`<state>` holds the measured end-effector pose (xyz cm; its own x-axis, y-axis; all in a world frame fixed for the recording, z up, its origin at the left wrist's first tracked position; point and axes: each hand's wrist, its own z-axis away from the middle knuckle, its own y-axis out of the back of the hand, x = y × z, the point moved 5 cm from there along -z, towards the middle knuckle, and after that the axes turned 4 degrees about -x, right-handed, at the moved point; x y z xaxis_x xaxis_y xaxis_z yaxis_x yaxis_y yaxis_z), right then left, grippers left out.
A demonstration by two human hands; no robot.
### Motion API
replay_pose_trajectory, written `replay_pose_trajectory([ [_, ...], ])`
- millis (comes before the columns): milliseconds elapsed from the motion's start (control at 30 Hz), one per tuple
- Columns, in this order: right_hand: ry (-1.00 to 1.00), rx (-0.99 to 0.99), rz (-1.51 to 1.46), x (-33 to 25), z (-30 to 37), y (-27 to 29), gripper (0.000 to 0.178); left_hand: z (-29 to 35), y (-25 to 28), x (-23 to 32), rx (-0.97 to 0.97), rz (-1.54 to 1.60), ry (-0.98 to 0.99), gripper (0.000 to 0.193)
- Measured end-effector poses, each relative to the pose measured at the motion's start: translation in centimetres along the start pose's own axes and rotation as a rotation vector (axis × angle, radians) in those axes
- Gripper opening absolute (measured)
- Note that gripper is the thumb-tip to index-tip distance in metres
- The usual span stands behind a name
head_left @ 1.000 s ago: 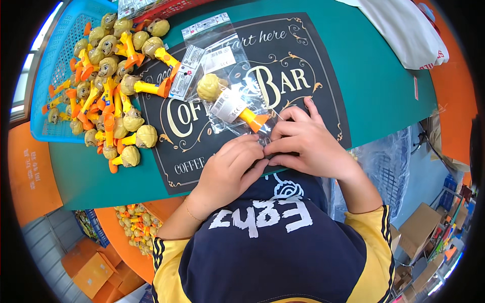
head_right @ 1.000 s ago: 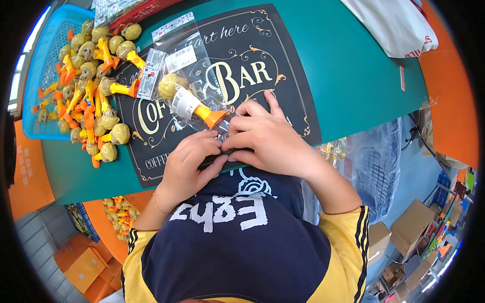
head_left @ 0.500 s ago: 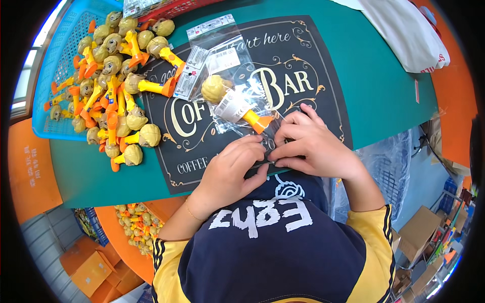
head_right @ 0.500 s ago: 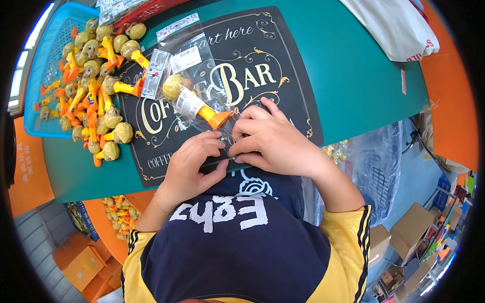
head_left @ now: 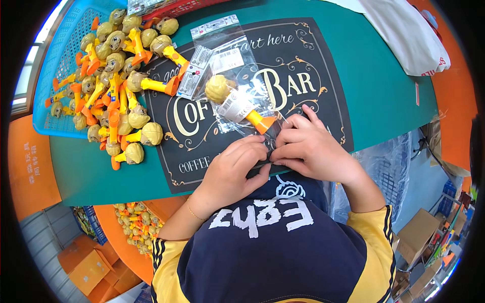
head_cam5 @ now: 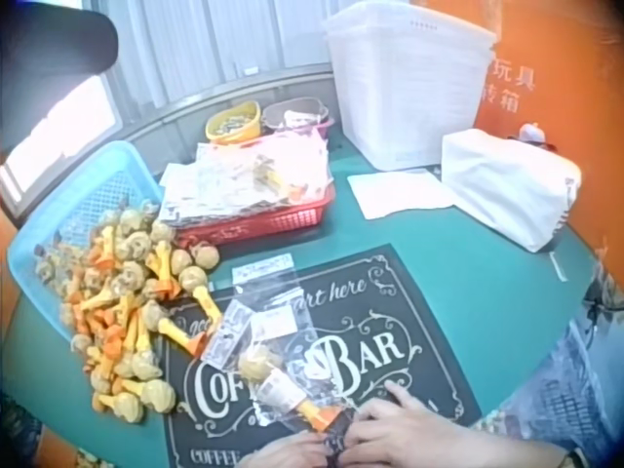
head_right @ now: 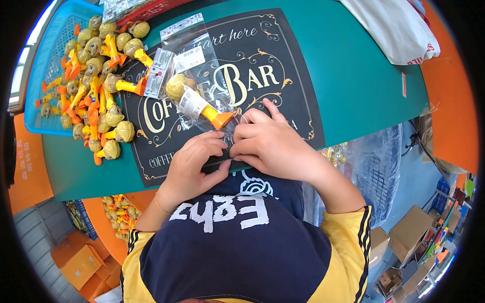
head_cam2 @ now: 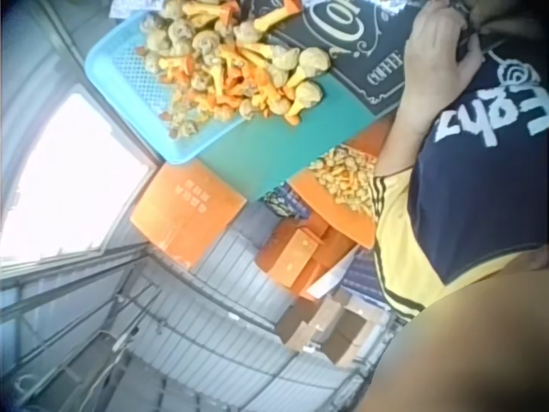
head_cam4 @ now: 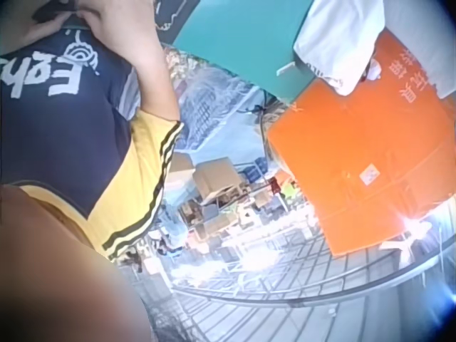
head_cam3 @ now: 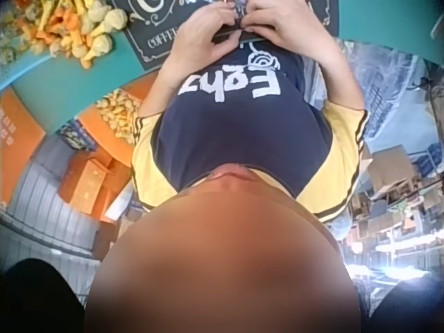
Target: Packing toy figures and accessories into plastic bags.
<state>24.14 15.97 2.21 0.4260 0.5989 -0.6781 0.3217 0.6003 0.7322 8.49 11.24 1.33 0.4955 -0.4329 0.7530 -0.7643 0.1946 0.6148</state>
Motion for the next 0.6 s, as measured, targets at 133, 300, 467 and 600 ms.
replay_pose_trajectory([
  [133,-0.006,0.014,0.099,-1.0,0.0,-0.7,0.011,0.2,0.1,-0.1,0.000,-0.007,0.012,0.030],
  [300,-0.021,0.023,0.039,-0.4,1.0,-0.6,0.010,0.2,0.2,0.0,0.005,-0.007,0.010,0.031],
  [467,-0.032,0.187,-0.213,1.0,2.1,0.3,0.011,0.0,0.4,0.2,0.006,-0.027,0.009,0.033],
  [600,-0.034,0.141,-0.070,0.0,1.6,0.4,0.014,0.1,0.3,0.3,0.009,-0.018,0.014,0.032],
])
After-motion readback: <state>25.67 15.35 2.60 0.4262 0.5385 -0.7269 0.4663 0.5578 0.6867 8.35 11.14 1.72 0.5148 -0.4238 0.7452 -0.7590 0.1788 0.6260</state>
